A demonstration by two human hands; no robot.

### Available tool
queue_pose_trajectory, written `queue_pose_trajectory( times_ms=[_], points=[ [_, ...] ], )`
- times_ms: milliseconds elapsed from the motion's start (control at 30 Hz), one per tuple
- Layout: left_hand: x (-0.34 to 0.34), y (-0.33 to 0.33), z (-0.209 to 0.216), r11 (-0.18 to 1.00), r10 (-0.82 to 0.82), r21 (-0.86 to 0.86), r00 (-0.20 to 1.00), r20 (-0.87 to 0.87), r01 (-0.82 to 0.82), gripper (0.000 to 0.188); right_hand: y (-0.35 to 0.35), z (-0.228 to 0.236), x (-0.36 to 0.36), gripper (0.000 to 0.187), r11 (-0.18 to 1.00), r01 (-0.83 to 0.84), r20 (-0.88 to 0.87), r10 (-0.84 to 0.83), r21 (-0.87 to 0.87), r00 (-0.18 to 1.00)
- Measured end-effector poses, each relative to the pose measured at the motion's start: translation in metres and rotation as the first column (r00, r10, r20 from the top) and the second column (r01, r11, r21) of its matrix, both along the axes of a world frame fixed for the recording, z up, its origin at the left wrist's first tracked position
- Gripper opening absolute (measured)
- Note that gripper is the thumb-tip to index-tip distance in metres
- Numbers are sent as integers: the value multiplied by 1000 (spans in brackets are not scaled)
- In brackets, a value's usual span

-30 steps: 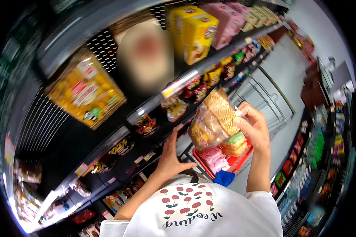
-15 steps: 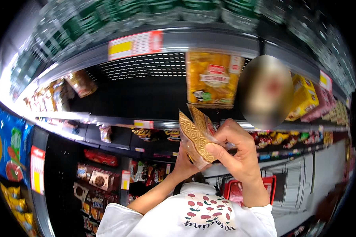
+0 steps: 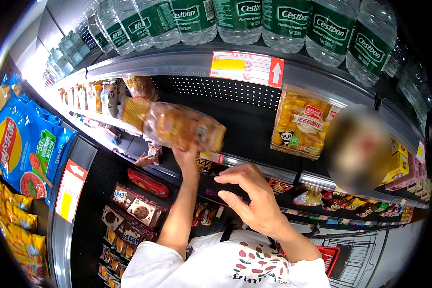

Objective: The person wipes a supermarket shelf with a blue cloth, then repeatedly picks packaged snacks from a red shopping basket and places them onto the shelf. The person also wipes the shelf surface between placements.

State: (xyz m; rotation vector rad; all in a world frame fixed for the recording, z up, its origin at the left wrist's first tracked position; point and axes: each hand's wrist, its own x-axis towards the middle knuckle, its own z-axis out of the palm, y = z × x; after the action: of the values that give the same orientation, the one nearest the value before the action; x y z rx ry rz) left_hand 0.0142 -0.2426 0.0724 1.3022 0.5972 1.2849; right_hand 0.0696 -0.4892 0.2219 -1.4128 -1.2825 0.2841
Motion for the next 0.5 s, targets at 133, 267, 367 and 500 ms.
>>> queue_pose_trajectory(
  times_ms=[133,267,367,500],
  points=[
    [18,109,-15,975,222,-40,964,148,-218,76,-10,-34,2,23,991,40,-68,-48,-124,997],
    [10,202,-17,863,504,85,862,-55,-498,84,-25,-79,9,20,974,134,-84,-151,-181,985],
    [-27,283,-30,813,575,222,802,-164,-538,95,-38,-98,13,15,958,188,-184,-229,-217,956],
    [-45,333,-24,846,505,247,859,-86,-473,97,-51,-122,16,11,921,252,-242,-328,-298,913]
  ],
)
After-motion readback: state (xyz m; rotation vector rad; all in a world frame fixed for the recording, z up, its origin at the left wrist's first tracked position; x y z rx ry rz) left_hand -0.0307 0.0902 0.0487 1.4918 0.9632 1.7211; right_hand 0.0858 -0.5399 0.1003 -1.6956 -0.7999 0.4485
